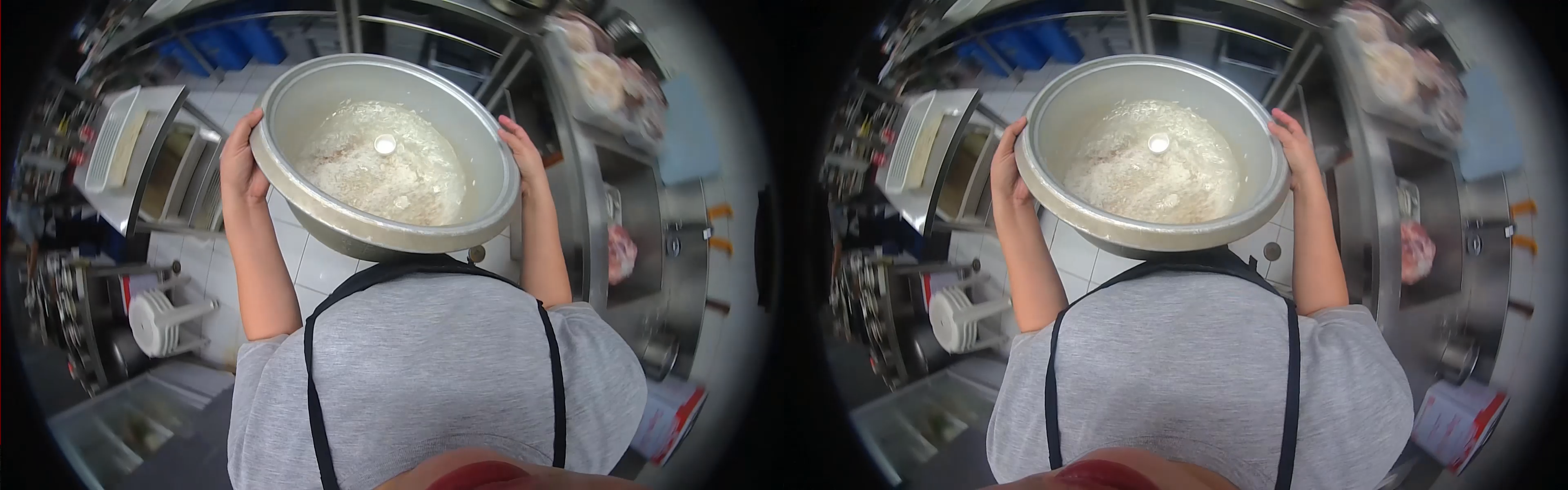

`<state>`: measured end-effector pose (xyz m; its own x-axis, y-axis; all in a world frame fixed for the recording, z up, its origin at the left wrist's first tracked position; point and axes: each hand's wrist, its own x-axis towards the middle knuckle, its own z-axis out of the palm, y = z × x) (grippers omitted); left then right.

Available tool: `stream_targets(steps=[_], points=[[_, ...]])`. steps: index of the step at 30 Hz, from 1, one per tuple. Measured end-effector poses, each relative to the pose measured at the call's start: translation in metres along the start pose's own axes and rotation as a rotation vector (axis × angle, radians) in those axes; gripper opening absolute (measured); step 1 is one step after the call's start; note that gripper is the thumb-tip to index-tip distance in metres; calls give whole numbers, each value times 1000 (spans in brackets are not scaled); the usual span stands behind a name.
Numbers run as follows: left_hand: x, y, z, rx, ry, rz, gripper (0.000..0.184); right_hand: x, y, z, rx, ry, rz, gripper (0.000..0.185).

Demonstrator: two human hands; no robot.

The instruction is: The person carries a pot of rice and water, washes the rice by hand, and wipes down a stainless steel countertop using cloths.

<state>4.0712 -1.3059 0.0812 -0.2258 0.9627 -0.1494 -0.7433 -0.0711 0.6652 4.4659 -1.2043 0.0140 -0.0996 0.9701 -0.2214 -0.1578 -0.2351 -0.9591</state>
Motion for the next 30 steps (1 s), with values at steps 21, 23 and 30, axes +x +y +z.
stream_targets(steps=[21, 23, 30], points=[[216, 139, -93, 486, 703, 594, 16, 406, 25, 351, -43, -491, -177, 40], [242, 167, -100, 503, 717, 665, 18, 429, 27, 395, -71, -496, -191, 40], [345, 250, -204, 491, 764, 691, 13, 518, 1, 531, -32, -525, -323, 40]])
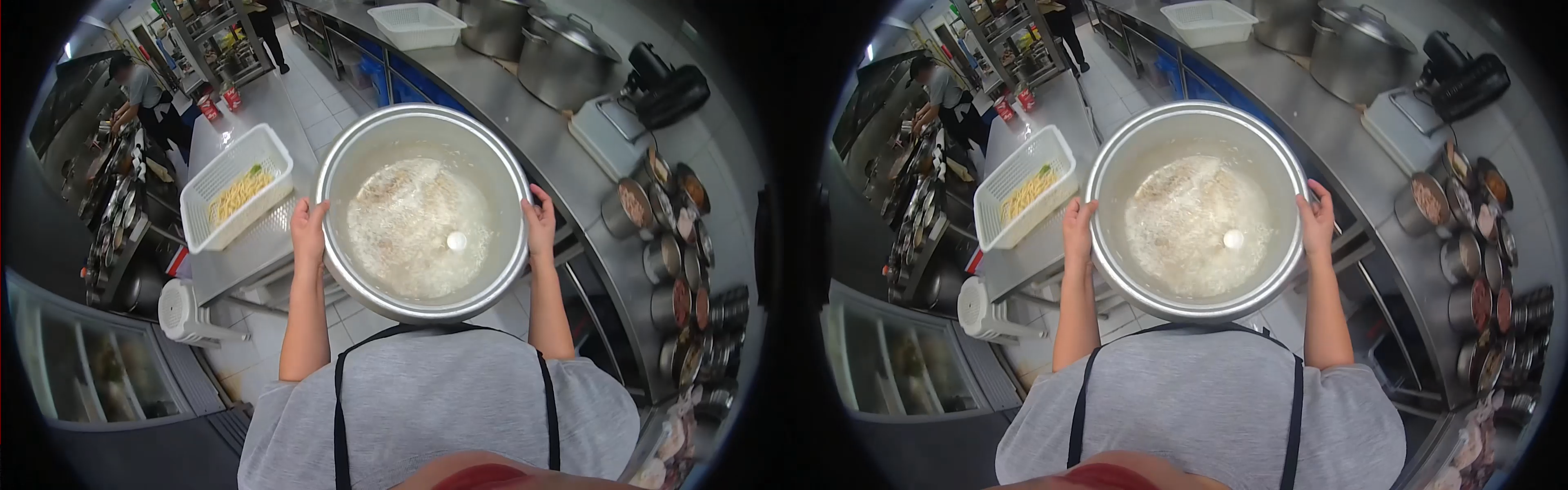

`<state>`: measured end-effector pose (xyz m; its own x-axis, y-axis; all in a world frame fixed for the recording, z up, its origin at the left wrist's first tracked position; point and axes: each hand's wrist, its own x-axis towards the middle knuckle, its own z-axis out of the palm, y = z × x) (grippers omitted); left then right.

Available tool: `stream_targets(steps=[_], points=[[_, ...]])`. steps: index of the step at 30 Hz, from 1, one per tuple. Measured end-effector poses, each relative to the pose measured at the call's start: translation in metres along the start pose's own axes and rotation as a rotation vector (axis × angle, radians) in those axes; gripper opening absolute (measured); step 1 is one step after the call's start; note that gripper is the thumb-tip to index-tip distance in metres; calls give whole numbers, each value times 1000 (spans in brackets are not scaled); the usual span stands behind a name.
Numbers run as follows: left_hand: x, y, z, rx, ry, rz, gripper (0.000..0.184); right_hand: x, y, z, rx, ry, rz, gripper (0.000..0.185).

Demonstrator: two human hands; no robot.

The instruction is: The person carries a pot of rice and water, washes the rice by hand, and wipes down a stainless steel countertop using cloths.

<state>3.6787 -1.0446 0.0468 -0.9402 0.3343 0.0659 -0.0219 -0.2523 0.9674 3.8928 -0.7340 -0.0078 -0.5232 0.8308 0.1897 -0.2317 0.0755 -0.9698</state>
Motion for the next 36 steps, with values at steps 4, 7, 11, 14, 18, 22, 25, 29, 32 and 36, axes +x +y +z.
stream_targets(steps=[4, 7, 11, 14, 18, 22, 25, 29, 32, 36], points=[[82, -37, 15, 25, 58, -81, 10, 75, -36, 42, -12, 45, -51, 40], [156, -78, 22, -12, 75, -95, 11, 145, -38, 68, -68, -20, -80, 37], [208, -85, 44, -19, 187, -169, 16, 228, -21, 100, -69, -120, -25, 34], [267, -50, 68, -4, 296, -141, 21, 304, 6, 138, 14, -206, -12, 34], [337, -23, 54, 201, 387, 22, 23, 374, 51, 200, 23, -273, 55, 36], [412, 19, 34, 410, 416, 153, 23, 426, 104, 282, 189, -341, 139, 40], [475, 48, 22, 328, 376, 224, 21, 466, 134, 352, 228, -373, 162, 41], [557, 53, -22, 198, 324, 239, 20, 508, 155, 437, 220, -377, 207, 39], [625, 56, -40, 178, 344, 283, 19, 550, 160, 497, 243, -377, 195, 38], [703, 52, -60, 178, 314, 210, 19, 596, 178, 546, 232, -335, 240, 36]])
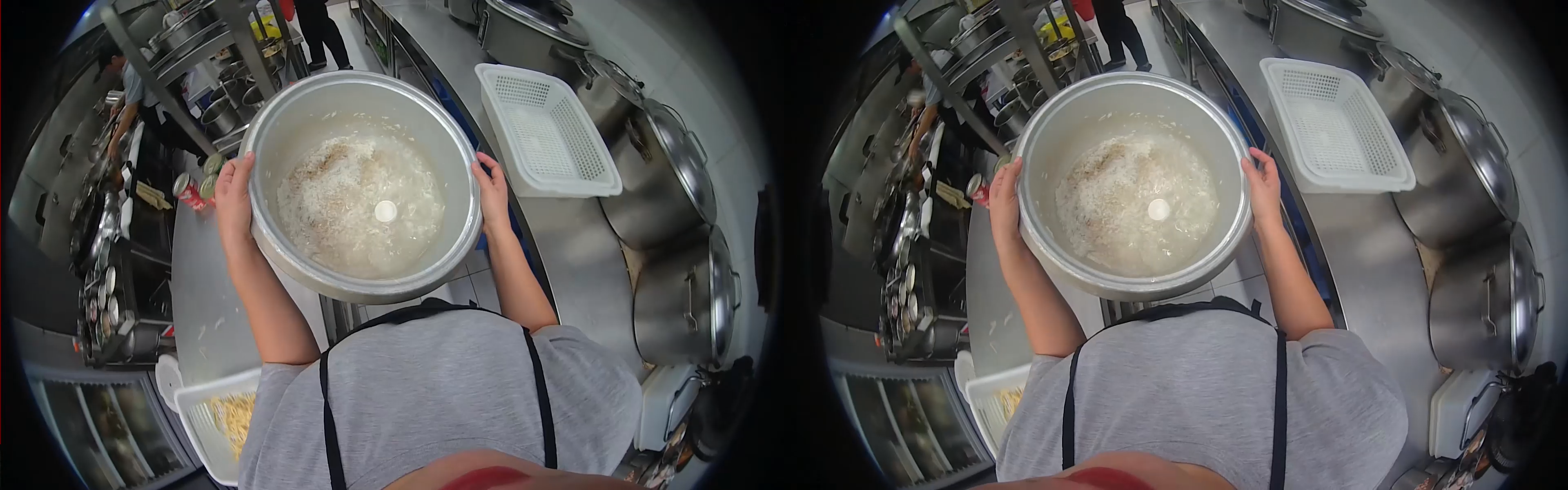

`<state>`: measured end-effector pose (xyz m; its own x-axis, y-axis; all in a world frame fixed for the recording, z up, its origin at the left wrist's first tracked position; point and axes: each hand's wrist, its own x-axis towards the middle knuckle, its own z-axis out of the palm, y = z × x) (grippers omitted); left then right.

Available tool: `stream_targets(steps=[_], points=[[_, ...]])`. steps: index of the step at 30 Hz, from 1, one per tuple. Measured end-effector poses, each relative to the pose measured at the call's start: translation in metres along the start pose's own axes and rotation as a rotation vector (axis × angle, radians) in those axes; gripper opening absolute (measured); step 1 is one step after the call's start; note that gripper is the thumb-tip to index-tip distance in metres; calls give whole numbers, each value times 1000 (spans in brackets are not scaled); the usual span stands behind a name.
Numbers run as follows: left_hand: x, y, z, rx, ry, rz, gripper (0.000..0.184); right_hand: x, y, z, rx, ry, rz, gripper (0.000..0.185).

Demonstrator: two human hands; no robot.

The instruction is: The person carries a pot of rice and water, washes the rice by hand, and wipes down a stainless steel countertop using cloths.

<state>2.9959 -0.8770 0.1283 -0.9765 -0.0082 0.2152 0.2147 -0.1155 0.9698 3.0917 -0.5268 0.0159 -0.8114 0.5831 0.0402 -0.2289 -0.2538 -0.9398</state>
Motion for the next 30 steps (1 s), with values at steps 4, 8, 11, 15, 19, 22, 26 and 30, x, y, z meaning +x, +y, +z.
stream_targets(steps=[4, 8, 11, 15, 19, 22, 26, 30], points=[[76, -24, 25, -16, 10, 8, 20, 81, 5, 27, -24, 58, -46, 31], [140, -49, 57, 27, 55, 24, 20, 167, 24, 38, -24, 55, -34, 27], [215, -62, 88, -23, 12, 35, 19, 250, 40, 51, -53, 98, -95, 26], [277, -68, 119, -44, 16, 19, 18, 314, 39, 78, 67, 79, -29, 26], [365, -102, 143, -81, 47, -21, 18, 403, 47, 96, 91, 92, -48, 27], [449, -144, 165, 93, 2, 39, 18, 463, 50, 105, -25, 172, -73, 26], [525, -194, 202, 2, -55, -147, 23, 534, 60, 109, -89, 240, -155, 28], [611, -236, 238, 37, -151, -162, 25, 594, 58, 111, -180, 302, -224, 25]])
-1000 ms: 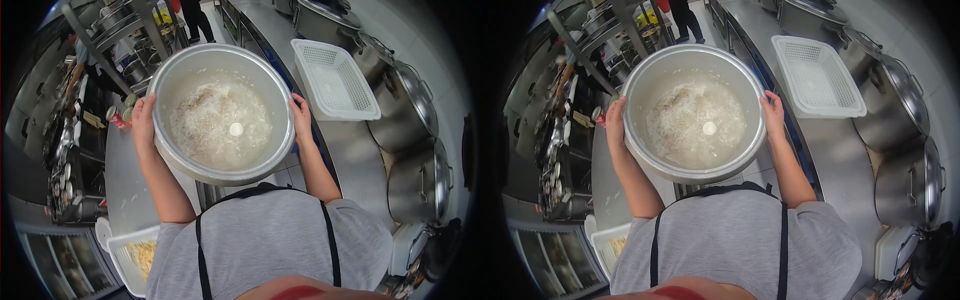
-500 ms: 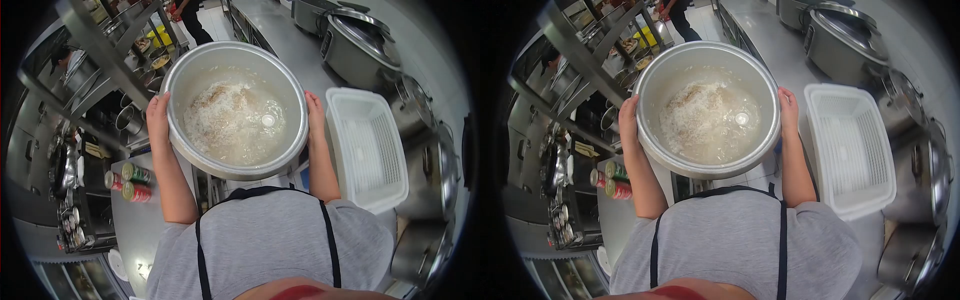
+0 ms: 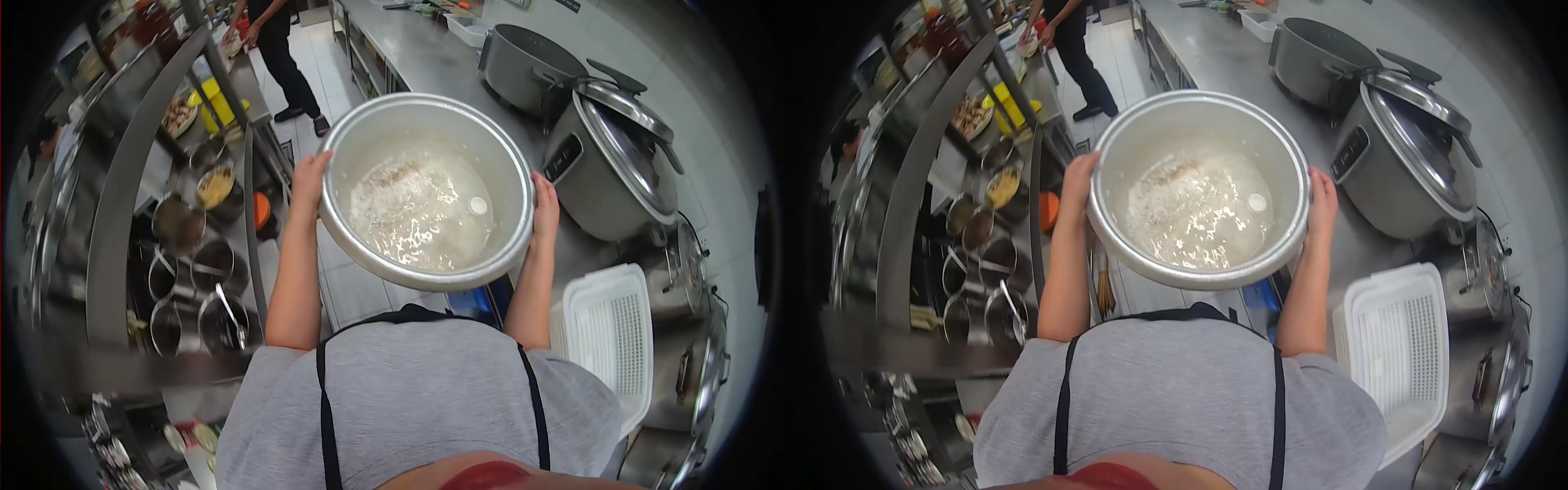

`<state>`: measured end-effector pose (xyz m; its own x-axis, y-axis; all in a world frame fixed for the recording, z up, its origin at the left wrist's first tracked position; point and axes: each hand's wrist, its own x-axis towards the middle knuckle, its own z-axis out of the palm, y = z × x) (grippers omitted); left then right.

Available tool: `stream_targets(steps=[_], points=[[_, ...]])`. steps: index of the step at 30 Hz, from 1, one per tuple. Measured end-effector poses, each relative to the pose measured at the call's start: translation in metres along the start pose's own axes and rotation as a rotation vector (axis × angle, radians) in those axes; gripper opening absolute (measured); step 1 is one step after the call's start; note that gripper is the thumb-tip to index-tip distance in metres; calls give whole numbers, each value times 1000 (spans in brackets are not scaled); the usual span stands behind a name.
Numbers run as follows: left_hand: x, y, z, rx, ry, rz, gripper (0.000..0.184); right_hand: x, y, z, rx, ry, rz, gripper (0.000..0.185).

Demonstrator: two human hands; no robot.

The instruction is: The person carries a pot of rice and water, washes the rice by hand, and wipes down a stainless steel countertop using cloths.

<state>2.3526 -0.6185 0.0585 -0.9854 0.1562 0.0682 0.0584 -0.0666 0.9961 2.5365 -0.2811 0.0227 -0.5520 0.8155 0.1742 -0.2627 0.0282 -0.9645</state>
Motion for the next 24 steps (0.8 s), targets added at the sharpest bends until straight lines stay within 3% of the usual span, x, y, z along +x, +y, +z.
stream_targets(steps=[4, 6, 7, 10, 14, 24], points=[[92, -20, 32, -1, -77, -91, 26, 51, -22, 31, 52, -58, -1, 26], [131, -45, 46, -167, -104, -143, 26, 92, -8, 47, 26, -63, -58, 28], [150, -52, 48, -246, -155, -280, 27, 104, -1, 49, 3, -64, -32, 28], [193, -40, 62, -61, -123, -177, 27, 163, 7, 93, -74, -124, -80, 28], [259, -56, 66, -75, 40, -178, 30, 233, 15, 156, -15, -181, -50, 27], [458, -88, 36, -121, 98, -135, 38, 369, 81, 323, 85, -268, -71, 27]])
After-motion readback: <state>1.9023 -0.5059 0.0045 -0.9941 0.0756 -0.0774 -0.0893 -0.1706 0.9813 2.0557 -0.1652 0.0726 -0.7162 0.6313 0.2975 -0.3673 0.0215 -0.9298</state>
